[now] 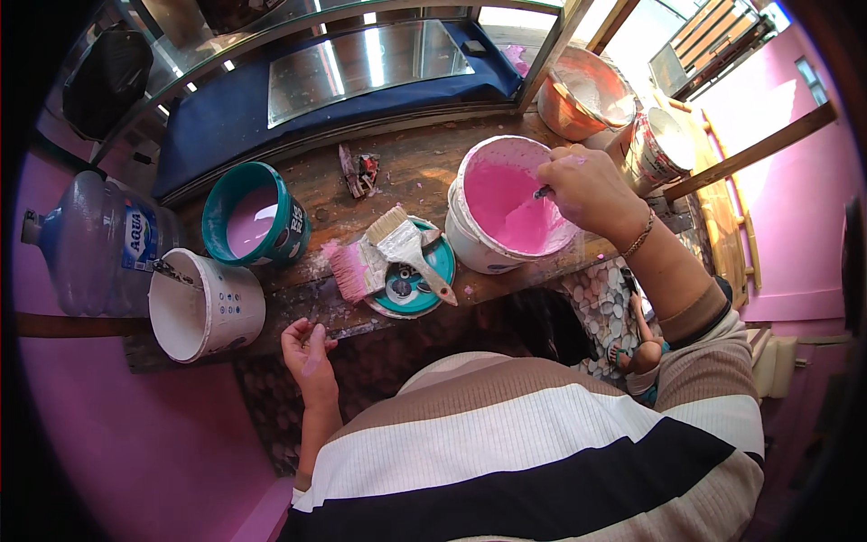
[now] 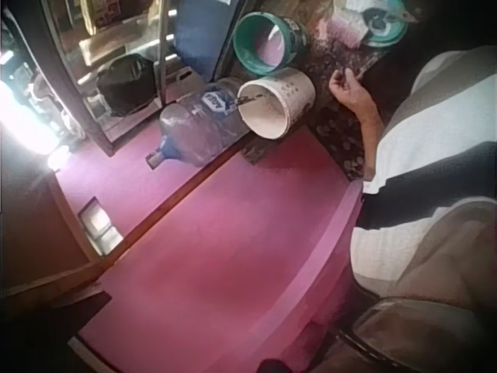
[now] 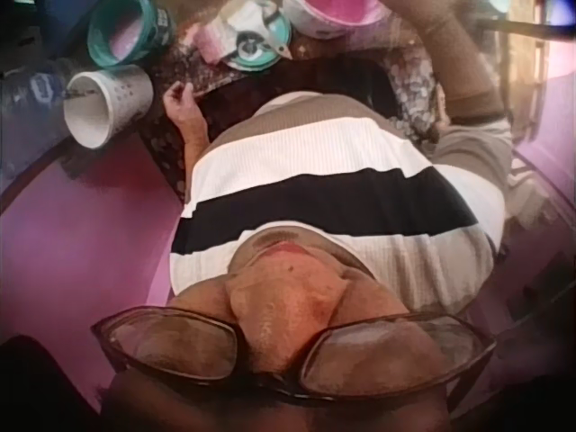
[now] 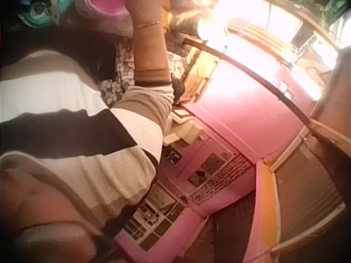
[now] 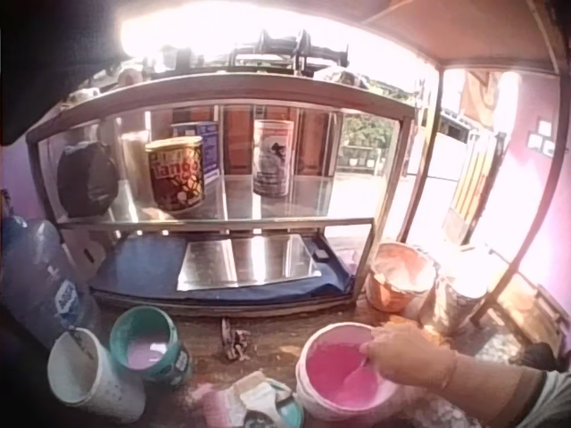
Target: The person mixes pink paint in a bucket using a scraper, then dips a paintbrush into the mixture. They scrape excess paint off the brush, dip it into a smaller container of pink liquid, and then wash their hands in a bucket of water.
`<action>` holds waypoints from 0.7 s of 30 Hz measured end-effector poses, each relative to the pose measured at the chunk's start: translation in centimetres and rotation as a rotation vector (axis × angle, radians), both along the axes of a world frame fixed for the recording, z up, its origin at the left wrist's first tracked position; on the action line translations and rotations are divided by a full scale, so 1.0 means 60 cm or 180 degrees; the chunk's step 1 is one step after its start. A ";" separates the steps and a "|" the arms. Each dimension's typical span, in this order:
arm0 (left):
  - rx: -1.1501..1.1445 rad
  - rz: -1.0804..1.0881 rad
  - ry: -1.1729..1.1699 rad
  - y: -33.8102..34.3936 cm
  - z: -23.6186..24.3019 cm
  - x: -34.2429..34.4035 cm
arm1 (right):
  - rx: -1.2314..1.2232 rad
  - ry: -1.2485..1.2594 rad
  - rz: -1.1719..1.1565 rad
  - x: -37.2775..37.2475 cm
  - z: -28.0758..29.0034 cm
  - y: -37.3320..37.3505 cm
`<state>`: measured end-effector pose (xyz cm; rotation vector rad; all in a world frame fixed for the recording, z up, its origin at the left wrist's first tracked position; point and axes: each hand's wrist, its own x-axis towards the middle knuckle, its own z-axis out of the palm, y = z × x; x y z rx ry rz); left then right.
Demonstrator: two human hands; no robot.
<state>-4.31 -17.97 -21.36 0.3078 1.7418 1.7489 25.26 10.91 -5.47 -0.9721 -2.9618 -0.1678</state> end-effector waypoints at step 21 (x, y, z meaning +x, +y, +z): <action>-0.0034 0.0144 -0.0009 0.014 0.014 0.105 | 0.0117 0.0227 0.0017 -0.005 -0.017 0.011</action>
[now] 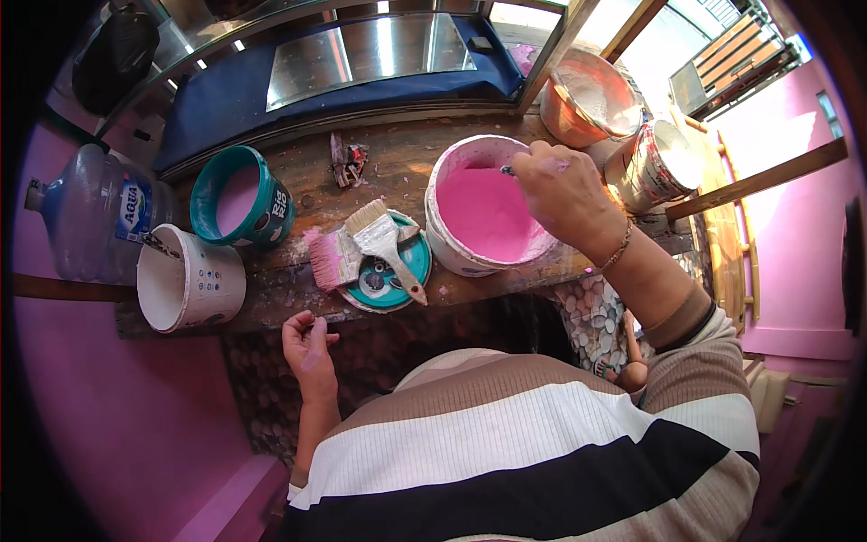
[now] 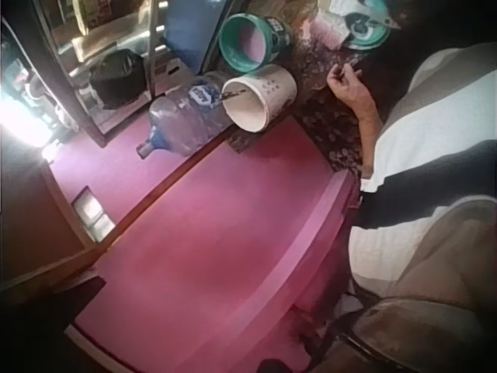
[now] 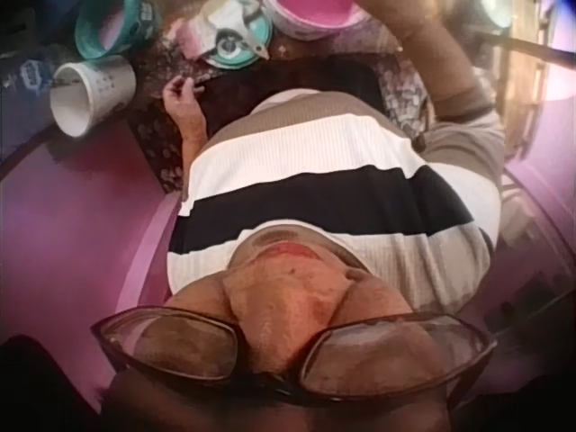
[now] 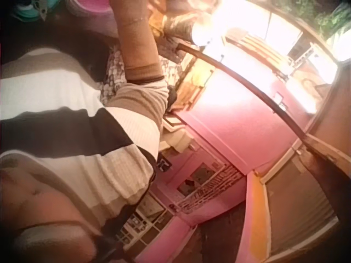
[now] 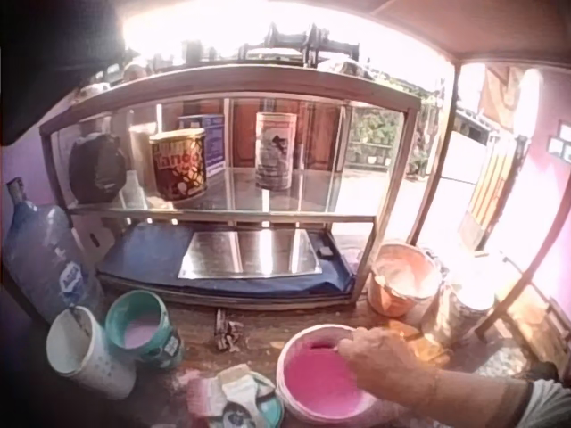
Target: The person mixes pink paint in a bucket using a scraper, then dips a paintbrush into the mixture. They scrape excess paint off the brush, dip it into a smaller container of pink liquid, and then wash their hands in a bucket of water.
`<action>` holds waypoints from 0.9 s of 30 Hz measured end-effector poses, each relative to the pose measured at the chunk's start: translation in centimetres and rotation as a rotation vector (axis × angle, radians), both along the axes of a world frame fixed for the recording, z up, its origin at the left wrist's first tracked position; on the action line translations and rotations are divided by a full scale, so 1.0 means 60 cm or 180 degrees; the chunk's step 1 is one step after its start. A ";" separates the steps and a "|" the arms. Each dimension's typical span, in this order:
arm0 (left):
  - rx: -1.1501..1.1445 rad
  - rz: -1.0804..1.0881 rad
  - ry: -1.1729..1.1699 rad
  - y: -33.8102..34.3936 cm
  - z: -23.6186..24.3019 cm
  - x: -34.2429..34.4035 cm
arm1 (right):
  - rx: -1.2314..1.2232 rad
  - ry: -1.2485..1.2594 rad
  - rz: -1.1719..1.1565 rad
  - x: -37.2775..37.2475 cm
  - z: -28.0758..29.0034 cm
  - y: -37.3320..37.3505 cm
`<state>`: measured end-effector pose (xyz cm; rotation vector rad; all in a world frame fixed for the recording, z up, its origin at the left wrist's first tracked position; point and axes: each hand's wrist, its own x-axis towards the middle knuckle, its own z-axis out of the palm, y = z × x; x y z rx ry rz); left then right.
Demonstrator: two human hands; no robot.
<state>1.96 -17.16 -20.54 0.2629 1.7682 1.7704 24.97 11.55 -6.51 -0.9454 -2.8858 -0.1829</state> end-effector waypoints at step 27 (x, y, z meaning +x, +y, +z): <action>-0.0004 0.0430 -0.0014 -0.032 -0.009 0.111 | -0.0710 -0.0188 0.0901 -0.029 -0.059 0.041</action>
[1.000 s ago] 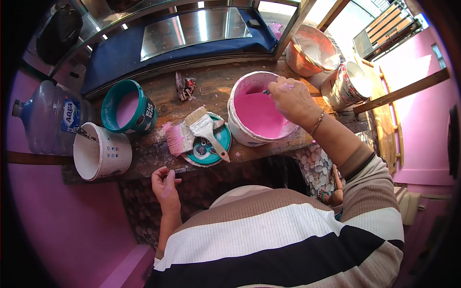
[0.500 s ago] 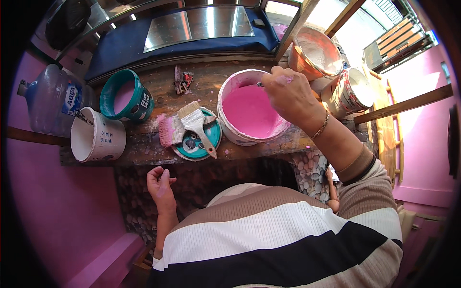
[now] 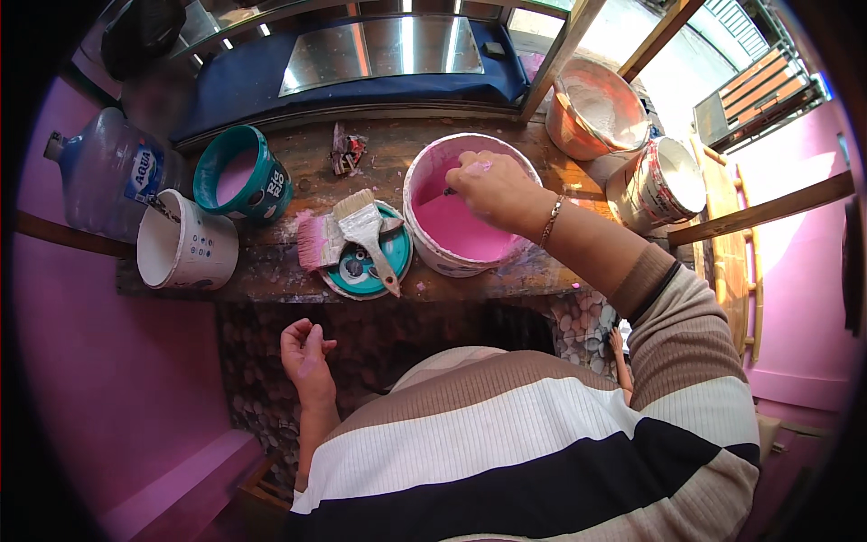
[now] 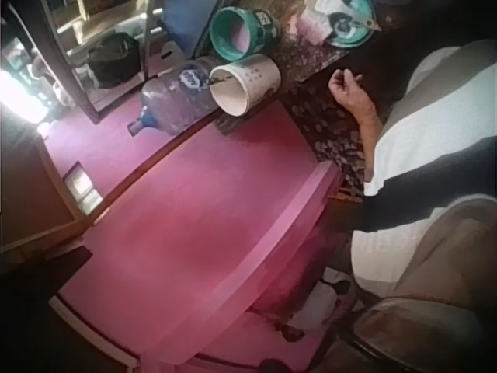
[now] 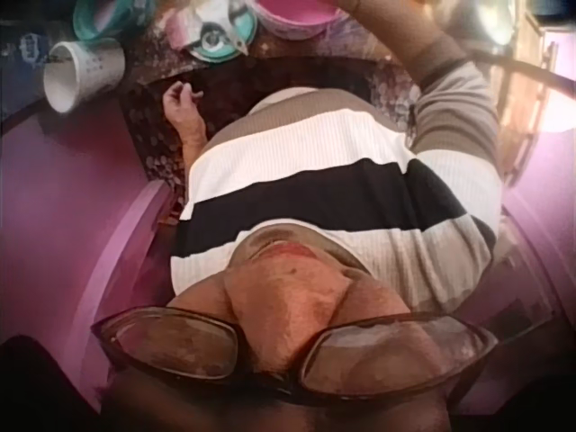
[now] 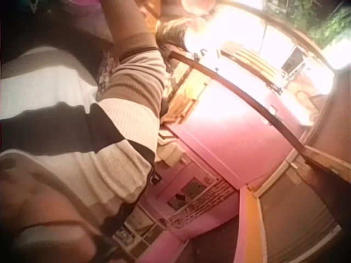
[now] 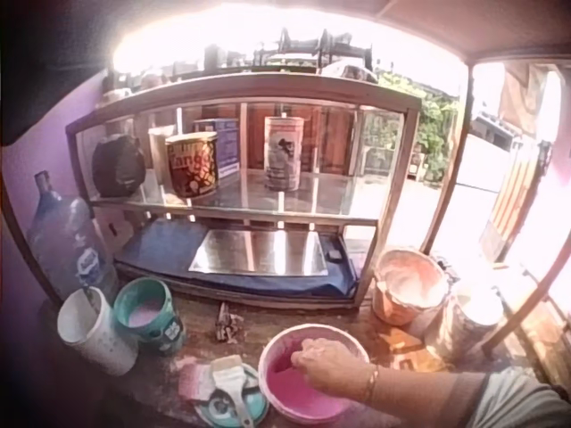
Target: The person mixes pink paint in a bucket using a scraper, then dips a paintbrush into the mixture. They scrape excess paint off the brush, dip it into a smaller container of pink liquid, and then wash their hands in a bucket of water.
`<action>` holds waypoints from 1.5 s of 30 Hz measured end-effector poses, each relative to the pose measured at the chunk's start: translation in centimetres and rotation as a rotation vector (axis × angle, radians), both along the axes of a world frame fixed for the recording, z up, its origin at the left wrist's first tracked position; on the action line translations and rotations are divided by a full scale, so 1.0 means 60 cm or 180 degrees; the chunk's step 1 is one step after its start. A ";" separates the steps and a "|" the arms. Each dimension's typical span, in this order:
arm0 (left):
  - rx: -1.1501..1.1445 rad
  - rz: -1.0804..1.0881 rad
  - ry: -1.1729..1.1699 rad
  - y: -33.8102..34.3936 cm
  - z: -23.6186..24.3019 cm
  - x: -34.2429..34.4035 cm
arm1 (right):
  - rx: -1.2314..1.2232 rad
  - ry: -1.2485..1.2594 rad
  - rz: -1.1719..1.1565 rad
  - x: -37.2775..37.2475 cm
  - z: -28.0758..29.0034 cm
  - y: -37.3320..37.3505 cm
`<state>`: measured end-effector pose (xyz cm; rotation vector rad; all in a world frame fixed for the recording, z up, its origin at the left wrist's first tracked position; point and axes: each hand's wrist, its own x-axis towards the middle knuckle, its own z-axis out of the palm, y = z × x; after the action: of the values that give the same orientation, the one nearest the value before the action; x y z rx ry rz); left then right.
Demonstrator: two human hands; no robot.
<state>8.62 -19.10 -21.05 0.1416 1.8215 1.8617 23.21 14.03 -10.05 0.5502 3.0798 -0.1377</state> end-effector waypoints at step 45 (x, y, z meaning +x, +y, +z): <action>-0.0084 0.0229 -0.0164 -0.002 -0.006 0.018 | -0.0272 -0.0040 0.0134 -0.009 -0.029 -0.014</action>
<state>9.70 -19.22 -21.42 0.0185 1.8373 1.8718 22.64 13.17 -11.79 0.4803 3.0538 -0.2627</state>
